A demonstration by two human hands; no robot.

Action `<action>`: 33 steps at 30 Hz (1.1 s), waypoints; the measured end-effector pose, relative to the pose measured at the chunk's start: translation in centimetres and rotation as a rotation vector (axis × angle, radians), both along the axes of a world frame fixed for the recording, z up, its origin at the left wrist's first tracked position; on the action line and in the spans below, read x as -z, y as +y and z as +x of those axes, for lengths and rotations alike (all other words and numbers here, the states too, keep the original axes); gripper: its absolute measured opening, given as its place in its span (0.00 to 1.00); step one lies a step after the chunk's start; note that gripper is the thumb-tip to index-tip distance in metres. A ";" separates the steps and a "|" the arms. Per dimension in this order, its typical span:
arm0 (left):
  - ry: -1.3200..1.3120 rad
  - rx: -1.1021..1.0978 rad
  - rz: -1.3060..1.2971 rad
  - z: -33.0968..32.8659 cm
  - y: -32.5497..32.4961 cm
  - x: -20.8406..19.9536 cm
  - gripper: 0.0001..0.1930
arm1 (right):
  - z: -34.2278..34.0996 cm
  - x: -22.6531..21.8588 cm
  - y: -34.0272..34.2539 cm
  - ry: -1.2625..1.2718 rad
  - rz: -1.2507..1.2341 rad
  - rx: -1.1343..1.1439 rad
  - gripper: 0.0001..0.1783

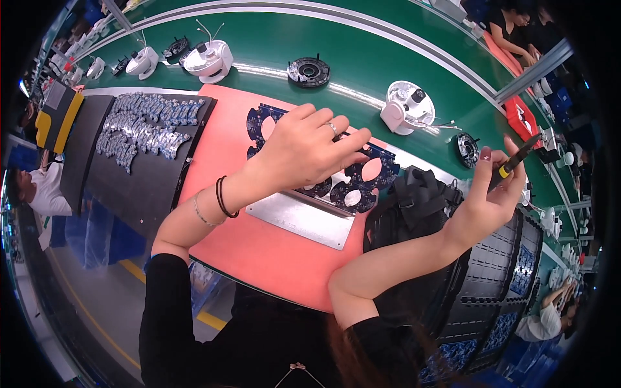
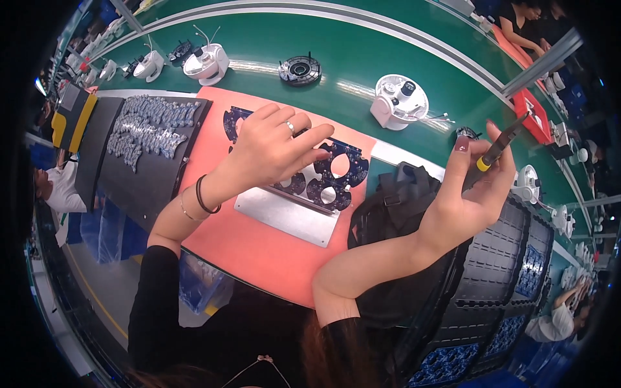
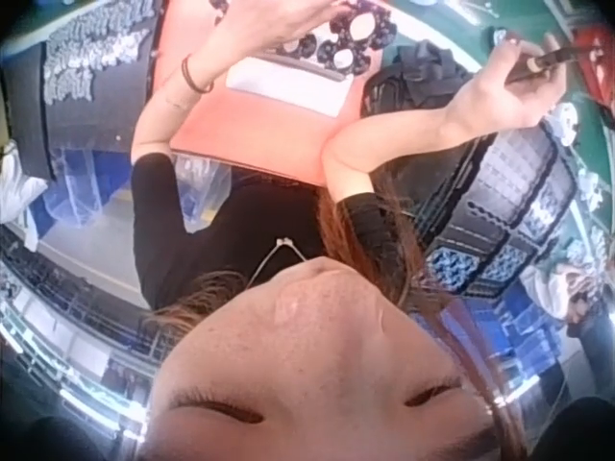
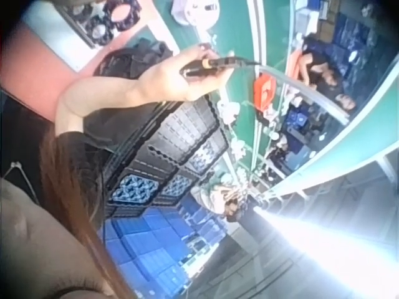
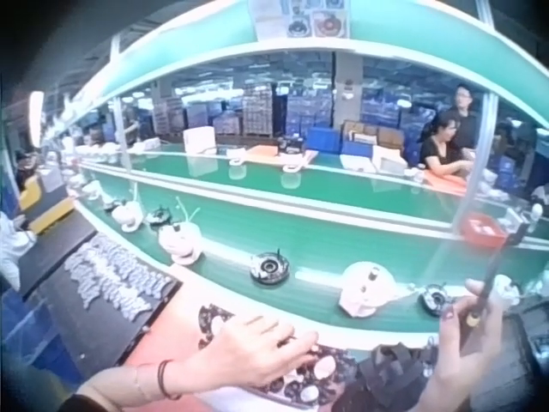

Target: Assembling electronic light fixture components on a factory assembly line using pliers.

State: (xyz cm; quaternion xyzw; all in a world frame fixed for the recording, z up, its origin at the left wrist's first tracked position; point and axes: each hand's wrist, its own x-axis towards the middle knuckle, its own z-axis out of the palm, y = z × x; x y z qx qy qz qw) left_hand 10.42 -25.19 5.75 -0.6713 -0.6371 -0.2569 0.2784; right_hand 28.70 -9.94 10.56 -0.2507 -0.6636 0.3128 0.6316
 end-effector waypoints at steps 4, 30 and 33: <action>0.012 -0.014 -0.012 -0.5 1.1 0.6 0.15 | -0.1 -0.1 0.0 0.000 -0.016 -0.002 0.19; -0.672 0.207 0.002 -6.6 -0.4 0.5 0.04 | -0.5 0.3 0.1 -0.004 -0.066 -0.045 0.17; -0.295 0.159 0.004 -4.7 -2.7 1.2 0.05 | 0.2 0.2 0.6 0.015 -0.040 -0.033 0.17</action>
